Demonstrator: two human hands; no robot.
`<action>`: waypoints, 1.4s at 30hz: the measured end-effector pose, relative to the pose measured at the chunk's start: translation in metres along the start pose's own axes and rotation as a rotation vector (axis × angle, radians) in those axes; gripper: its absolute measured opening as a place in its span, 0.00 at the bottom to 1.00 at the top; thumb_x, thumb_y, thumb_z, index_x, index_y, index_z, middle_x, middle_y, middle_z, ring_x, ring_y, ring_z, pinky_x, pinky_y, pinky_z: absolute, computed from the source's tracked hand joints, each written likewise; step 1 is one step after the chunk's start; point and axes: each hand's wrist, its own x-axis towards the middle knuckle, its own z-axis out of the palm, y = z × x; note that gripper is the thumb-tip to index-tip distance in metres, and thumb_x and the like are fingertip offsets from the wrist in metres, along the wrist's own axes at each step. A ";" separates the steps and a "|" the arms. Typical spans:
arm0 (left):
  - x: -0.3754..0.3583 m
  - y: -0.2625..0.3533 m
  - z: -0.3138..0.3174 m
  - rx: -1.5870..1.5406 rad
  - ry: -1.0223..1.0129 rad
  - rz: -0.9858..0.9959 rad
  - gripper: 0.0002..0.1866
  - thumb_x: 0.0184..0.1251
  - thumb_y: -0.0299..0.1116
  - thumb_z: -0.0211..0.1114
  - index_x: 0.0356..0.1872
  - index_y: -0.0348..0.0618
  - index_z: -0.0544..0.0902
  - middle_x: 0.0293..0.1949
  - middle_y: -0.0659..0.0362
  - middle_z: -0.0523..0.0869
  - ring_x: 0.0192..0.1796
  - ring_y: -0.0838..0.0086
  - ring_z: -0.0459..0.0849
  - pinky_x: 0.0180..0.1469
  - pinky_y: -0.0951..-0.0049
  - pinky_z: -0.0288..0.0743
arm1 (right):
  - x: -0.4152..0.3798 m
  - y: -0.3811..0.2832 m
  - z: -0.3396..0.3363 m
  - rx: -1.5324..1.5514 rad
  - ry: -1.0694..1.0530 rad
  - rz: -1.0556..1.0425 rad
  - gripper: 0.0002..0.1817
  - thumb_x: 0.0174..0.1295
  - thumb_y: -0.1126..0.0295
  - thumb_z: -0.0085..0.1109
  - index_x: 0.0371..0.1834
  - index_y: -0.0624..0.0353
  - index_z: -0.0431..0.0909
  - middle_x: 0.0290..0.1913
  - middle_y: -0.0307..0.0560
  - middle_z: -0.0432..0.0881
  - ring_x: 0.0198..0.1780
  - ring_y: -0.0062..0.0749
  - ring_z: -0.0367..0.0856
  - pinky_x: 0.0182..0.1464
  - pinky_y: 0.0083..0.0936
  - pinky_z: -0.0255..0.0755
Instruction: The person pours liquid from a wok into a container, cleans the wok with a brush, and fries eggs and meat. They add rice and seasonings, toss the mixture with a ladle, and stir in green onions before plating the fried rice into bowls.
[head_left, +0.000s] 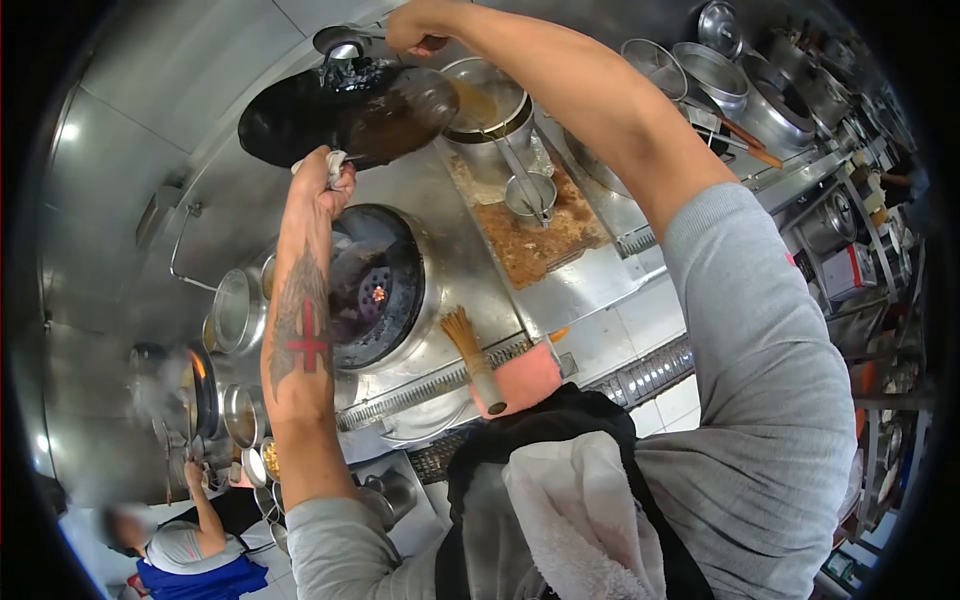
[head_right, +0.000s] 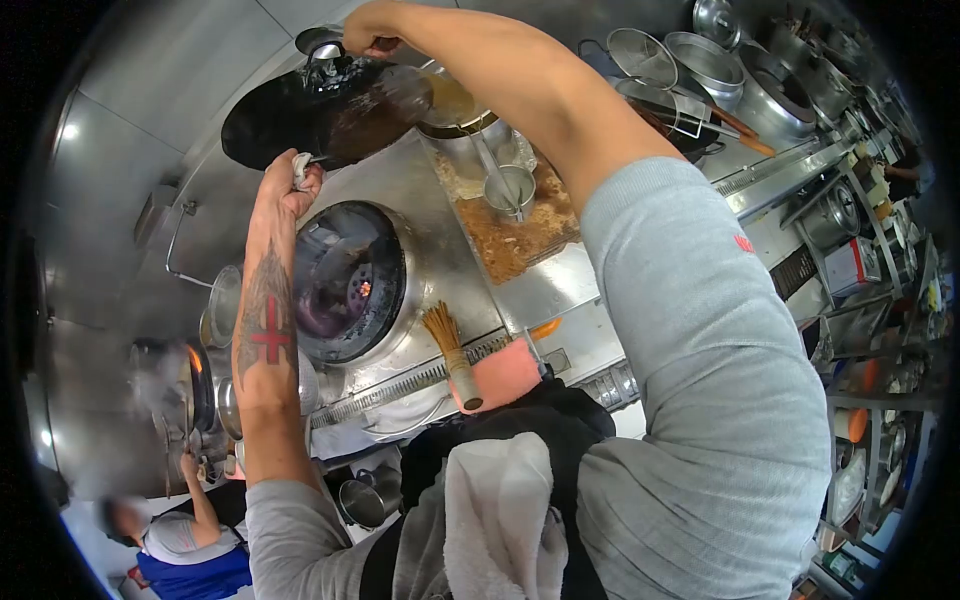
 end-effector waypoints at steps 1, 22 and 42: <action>-0.002 0.003 0.003 0.011 0.006 0.006 0.13 0.77 0.36 0.48 0.35 0.35 0.69 0.26 0.50 0.71 0.20 0.74 0.67 0.15 0.81 0.57 | -0.003 0.002 0.000 0.101 0.044 0.010 0.11 0.39 0.77 0.63 0.29 0.57 0.86 0.28 0.53 0.85 0.29 0.42 0.82 0.29 0.41 0.73; -0.023 0.109 0.053 0.226 0.005 0.098 0.14 0.76 0.38 0.48 0.30 0.40 0.68 0.22 0.59 0.68 0.18 0.81 0.65 0.12 0.84 0.50 | -0.034 0.027 -0.034 0.476 0.332 0.152 0.05 0.51 0.73 0.57 0.24 0.57 0.82 0.21 0.47 0.78 0.22 0.34 0.75 0.23 0.34 0.66; 0.020 -0.085 -0.021 0.615 0.679 0.853 0.40 0.53 0.41 0.70 0.60 0.24 0.64 0.51 0.33 0.80 0.52 0.45 0.83 0.57 0.58 0.75 | -0.111 -0.102 -0.064 0.495 0.620 0.279 0.12 0.58 0.70 0.54 0.23 0.66 0.82 0.19 0.52 0.80 0.21 0.38 0.80 0.22 0.35 0.70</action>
